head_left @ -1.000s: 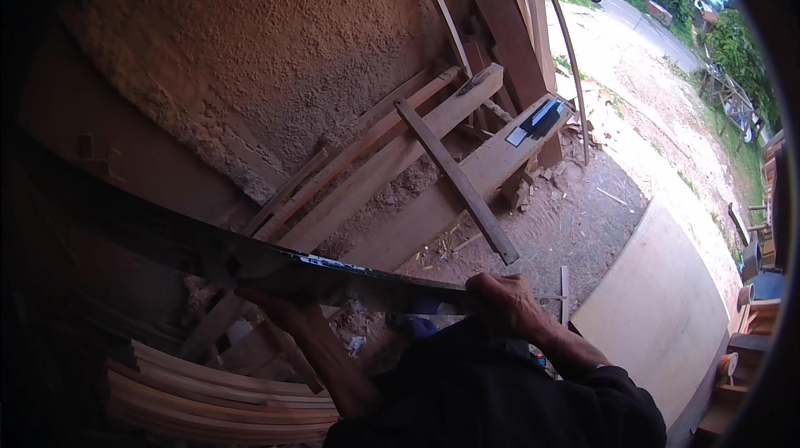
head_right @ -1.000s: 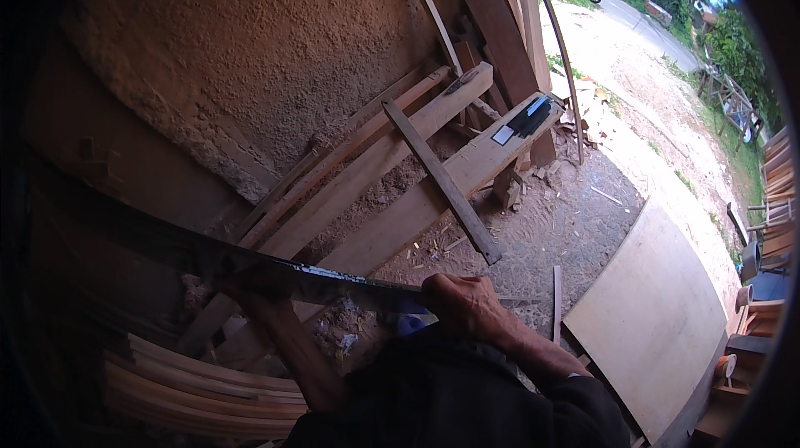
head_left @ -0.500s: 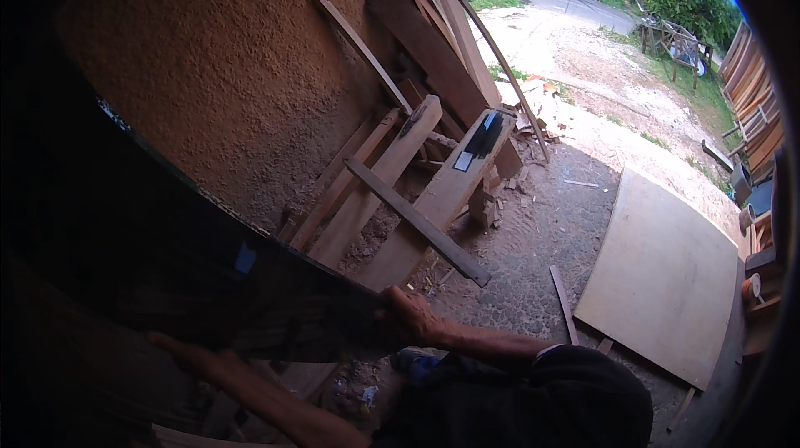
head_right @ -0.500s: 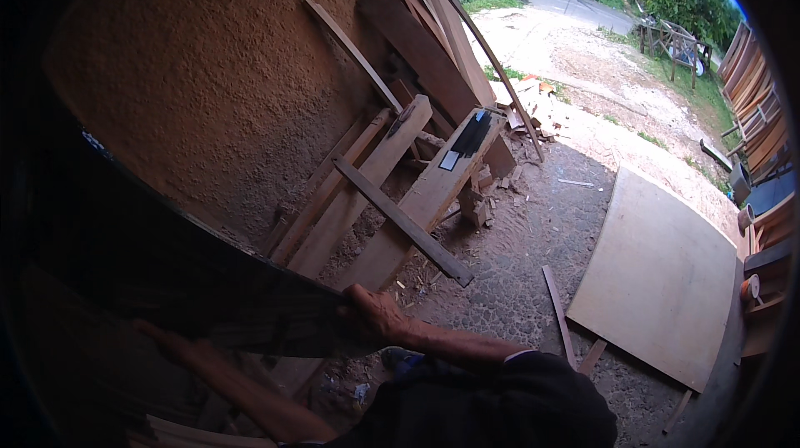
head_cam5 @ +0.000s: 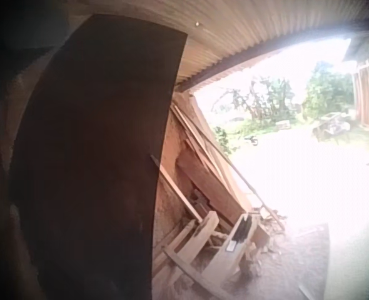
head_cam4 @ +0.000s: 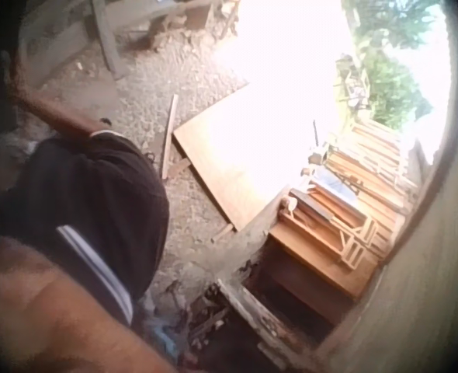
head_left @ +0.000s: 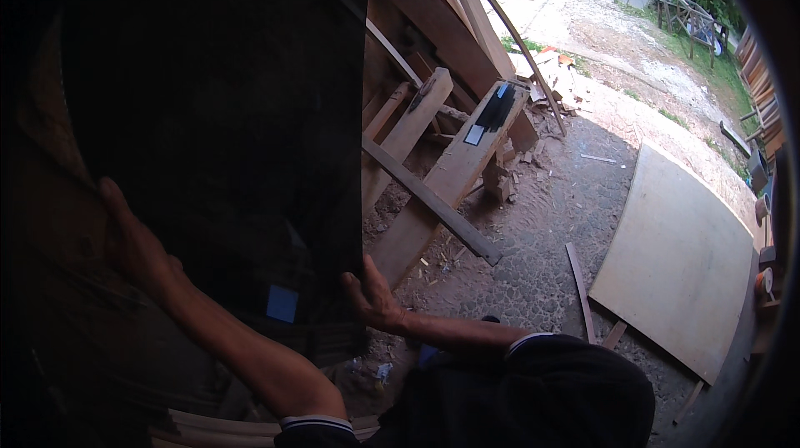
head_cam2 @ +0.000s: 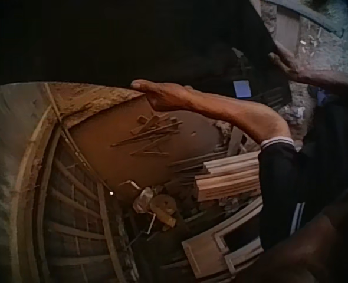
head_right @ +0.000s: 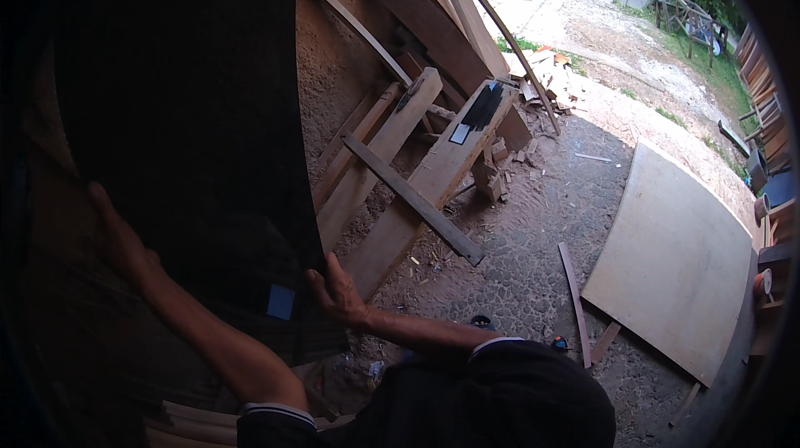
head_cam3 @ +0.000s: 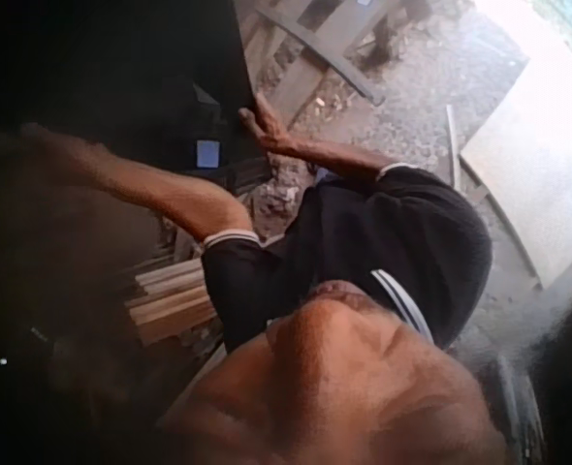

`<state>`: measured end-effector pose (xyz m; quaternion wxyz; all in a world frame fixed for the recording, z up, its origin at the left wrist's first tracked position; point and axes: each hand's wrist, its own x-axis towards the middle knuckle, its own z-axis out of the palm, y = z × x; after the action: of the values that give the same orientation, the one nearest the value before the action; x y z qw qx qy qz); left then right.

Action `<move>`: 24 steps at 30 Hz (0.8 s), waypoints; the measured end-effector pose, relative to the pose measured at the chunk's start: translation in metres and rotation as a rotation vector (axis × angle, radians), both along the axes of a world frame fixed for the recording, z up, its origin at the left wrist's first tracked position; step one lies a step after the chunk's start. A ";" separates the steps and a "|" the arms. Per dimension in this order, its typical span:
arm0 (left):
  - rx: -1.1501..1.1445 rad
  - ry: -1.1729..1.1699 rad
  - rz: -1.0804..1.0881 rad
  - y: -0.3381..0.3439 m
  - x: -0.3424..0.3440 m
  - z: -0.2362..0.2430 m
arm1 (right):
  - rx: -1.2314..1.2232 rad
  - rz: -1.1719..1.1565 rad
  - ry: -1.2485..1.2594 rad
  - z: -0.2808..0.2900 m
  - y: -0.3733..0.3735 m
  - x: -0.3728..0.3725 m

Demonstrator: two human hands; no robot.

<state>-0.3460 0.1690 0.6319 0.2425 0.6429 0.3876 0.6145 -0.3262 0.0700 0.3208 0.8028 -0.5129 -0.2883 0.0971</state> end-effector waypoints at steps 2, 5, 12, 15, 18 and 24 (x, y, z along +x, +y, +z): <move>0.076 0.060 0.017 0.006 0.014 0.002 | 0.012 0.018 0.060 0.000 0.010 -0.003; 0.231 0.263 0.043 0.013 0.037 0.000 | 0.055 -0.009 0.135 0.000 0.029 -0.011; 0.399 0.635 0.102 0.034 0.077 -0.035 | 0.087 0.031 0.332 -0.021 0.085 -0.036; 0.373 0.708 0.053 0.030 0.087 -0.060 | 0.174 0.114 0.410 -0.039 0.108 -0.049; 0.484 0.758 0.048 0.054 0.088 -0.095 | -0.014 0.218 0.567 -0.065 0.136 -0.071; 0.566 0.823 -0.035 0.103 0.065 -0.178 | -0.170 0.287 0.834 -0.094 0.174 -0.108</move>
<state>-0.2813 0.2722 0.4540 -0.1044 0.8790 0.2584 0.3869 -0.4345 0.2442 0.2268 0.7836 -0.4489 0.0008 0.4295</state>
